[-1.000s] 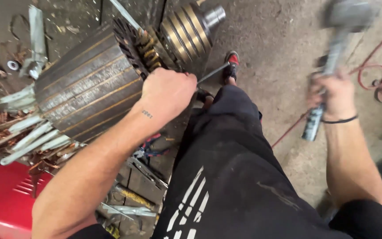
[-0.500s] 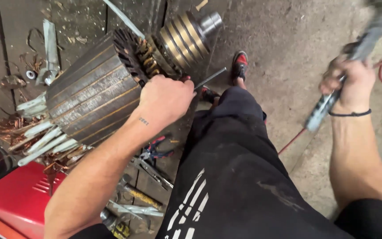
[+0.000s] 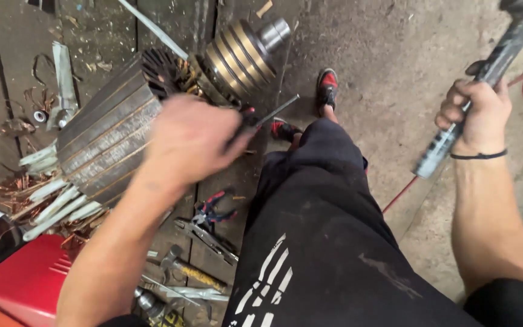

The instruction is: Dismantling an electric motor rotor to remove copper windings and other components using a hammer and pliers

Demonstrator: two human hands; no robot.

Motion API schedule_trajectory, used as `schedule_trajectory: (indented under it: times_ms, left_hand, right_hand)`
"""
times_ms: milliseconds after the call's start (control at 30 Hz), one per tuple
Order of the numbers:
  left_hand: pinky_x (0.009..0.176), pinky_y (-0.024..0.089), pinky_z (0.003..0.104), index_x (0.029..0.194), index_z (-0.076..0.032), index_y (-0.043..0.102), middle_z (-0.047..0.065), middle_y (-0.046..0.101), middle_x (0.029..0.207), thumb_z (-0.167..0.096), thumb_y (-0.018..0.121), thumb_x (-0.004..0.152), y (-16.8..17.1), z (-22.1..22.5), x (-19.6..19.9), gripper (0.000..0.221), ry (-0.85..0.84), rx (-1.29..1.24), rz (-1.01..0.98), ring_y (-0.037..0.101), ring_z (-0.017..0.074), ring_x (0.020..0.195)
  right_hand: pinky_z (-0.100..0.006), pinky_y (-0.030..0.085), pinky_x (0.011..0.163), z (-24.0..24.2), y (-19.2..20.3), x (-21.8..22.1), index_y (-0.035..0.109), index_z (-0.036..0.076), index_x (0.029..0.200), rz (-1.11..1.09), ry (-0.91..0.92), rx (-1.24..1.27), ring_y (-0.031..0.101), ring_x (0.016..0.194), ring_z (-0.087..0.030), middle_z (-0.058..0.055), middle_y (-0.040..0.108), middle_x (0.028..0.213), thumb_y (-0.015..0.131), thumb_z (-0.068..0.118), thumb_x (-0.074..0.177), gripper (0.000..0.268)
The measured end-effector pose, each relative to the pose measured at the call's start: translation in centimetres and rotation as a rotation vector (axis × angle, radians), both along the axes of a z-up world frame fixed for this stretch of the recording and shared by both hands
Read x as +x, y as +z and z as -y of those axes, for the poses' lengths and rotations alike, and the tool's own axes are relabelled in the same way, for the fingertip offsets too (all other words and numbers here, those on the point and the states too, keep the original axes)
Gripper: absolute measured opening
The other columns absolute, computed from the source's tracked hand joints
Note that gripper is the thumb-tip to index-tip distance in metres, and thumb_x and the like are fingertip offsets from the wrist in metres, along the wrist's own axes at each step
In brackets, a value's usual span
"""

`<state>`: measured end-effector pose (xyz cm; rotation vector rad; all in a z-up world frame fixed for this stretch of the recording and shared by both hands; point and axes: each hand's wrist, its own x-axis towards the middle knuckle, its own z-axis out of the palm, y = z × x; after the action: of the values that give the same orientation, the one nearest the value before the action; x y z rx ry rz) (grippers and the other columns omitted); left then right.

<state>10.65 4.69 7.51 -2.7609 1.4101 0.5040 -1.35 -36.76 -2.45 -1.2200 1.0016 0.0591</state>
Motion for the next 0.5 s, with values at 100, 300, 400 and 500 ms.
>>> schedule_trajectory:
  times_ms: [100, 300, 400, 500]
  left_hand:
    - [0.072, 0.058, 0.032, 0.070, -0.034, 0.061, -0.013, 0.058, 0.065, -0.039, 0.059, 0.096, 1.9, -4.2, 1.1, 0.026, 0.252, 0.207, 0.259, 0.069, 0.0150, 0.075]
    - [0.098, 0.045, 0.058, 0.148, -0.003, 0.058, 0.023, 0.057, 0.150, -0.066, 0.024, 0.108, 0.6, -6.4, 2.7, 0.082, 0.553, -0.148, 0.042, 0.055, 0.0444, 0.132]
    - [0.097, 0.046, 0.057, 0.149, -0.003, 0.057, 0.021, 0.058, 0.151, -0.062, 0.032, 0.108, 0.6, -6.5, 2.6, 0.076, 0.570, -0.146, 0.029, 0.057, 0.0436, 0.131]
    - [0.096, 0.044, 0.061, 0.150, -0.002, 0.055, 0.024, 0.055, 0.151, -0.063, 0.029, 0.107, 0.9, -6.3, 2.8, 0.079, 0.608, -0.129, 0.002, 0.055, 0.0447, 0.132]
  right_hand:
    - [-0.028, 0.031, 0.038, -2.9, -2.6, -1.7, 0.040, 0.021, 0.078, -0.026, -0.214, -0.027, 0.036, 0.046, -0.008, 0.003, 0.037, 0.063, 0.060, 0.009, 0.082, 0.024]
    - [-0.034, 0.046, 0.050, -3.9, 0.0, -3.8, 0.059, 0.013, 0.103, -0.412, 1.066, -0.253, 0.055, 0.057, -0.017, -0.005, 0.060, 0.070, 0.078, 0.032, 0.079, 0.036]
    - [-0.032, 0.043, 0.046, 1.7, -1.0, -3.6, 0.059, 0.007, 0.076, -0.470, 0.565, -0.306, 0.057, 0.051, -0.021, -0.010, 0.059, 0.063, 0.065, 0.006, 0.075, 0.007]
    - [-0.026, 0.026, 0.036, 1.9, -1.2, -0.6, 0.043, 0.020, 0.101, 0.064, -0.062, -0.069, 0.027, 0.044, -0.006, 0.005, 0.031, 0.064, 0.050, 0.006, 0.082, 0.024]
